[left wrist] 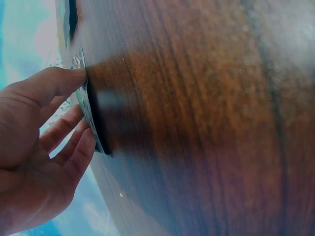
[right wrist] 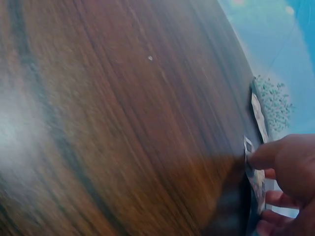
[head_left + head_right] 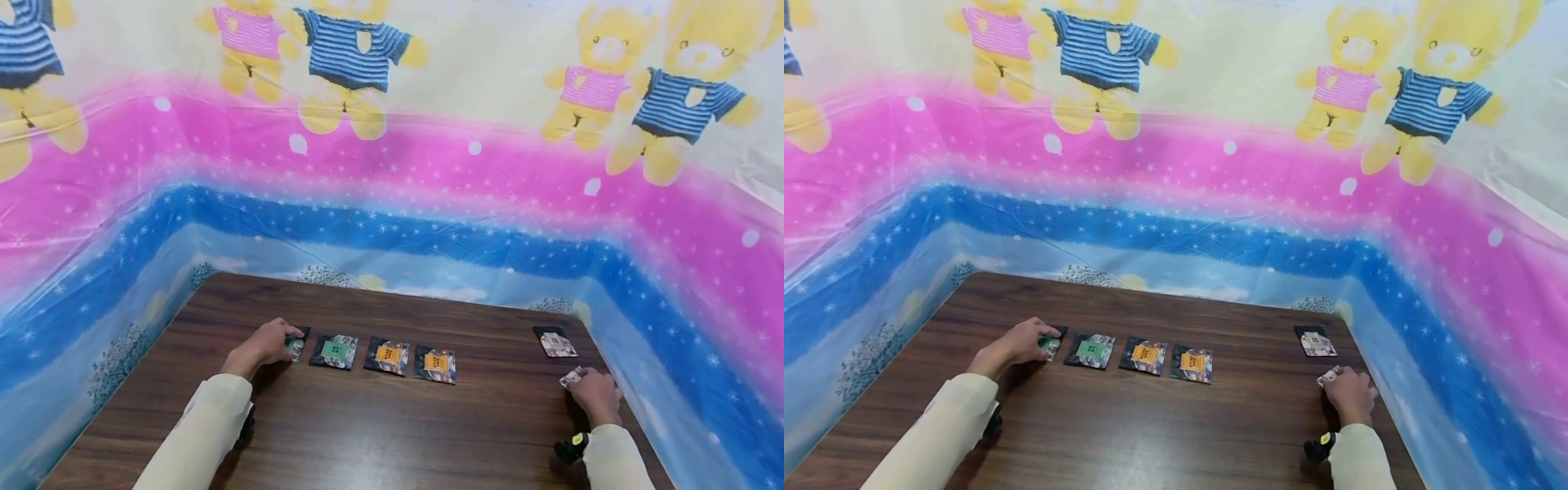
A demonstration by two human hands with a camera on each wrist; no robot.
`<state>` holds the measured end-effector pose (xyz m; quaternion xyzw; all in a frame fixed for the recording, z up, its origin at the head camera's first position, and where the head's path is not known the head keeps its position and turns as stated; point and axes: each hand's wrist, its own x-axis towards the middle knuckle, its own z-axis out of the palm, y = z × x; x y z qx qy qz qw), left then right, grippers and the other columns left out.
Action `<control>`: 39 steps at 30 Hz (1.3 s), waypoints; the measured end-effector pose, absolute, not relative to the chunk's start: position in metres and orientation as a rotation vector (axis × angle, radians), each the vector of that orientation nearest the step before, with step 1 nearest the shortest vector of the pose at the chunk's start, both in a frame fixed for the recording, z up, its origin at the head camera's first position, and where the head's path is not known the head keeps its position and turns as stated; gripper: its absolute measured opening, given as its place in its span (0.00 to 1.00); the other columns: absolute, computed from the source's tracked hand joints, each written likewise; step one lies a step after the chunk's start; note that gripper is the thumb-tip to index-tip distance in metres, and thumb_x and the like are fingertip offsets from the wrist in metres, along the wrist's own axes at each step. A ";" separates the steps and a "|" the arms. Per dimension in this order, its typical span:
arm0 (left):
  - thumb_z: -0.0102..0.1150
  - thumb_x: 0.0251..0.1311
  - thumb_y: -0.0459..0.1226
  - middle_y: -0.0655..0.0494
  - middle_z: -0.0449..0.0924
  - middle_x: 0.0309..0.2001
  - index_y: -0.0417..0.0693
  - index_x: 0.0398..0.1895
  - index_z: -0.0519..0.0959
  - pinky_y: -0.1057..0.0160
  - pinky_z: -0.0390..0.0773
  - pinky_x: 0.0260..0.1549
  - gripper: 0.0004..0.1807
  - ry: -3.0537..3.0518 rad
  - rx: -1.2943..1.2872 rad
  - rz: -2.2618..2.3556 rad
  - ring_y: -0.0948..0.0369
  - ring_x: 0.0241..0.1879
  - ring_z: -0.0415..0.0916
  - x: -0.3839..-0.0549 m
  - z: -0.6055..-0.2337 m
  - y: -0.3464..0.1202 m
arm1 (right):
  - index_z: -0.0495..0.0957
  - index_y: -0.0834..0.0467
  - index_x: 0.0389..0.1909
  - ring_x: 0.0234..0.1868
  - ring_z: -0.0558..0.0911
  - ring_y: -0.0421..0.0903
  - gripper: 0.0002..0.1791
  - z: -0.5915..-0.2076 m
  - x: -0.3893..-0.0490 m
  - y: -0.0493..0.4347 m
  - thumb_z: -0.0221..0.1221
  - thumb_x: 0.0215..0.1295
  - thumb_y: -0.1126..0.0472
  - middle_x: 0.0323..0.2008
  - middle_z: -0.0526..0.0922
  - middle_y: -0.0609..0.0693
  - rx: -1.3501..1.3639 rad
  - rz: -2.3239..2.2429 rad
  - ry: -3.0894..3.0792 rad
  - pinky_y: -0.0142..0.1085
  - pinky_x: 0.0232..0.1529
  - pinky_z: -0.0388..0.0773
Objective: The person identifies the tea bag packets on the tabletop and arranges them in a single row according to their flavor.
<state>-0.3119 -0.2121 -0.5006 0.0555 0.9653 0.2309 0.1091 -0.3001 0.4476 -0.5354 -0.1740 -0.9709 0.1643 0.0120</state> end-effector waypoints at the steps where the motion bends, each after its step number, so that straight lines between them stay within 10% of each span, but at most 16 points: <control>1: 0.69 0.56 0.29 0.33 0.68 0.65 0.46 0.61 0.82 0.45 0.78 0.50 0.26 2.839 0.171 0.678 0.42 0.53 0.74 -0.312 -0.500 -0.213 | 0.71 0.76 0.61 0.61 0.64 0.73 0.29 -0.535 -0.301 0.450 0.54 0.67 0.58 0.57 0.73 0.77 -0.524 0.521 -3.038 0.67 0.60 0.56; 39: 0.68 0.56 0.27 0.33 0.68 0.64 0.44 0.60 0.82 0.48 0.78 0.47 0.26 2.812 0.169 0.751 0.45 0.50 0.73 -0.312 -0.500 -0.215 | 0.81 0.61 0.59 0.60 0.71 0.70 0.24 -0.536 -0.300 0.383 0.65 0.60 0.63 0.60 0.72 0.72 0.057 0.694 -3.120 0.64 0.63 0.57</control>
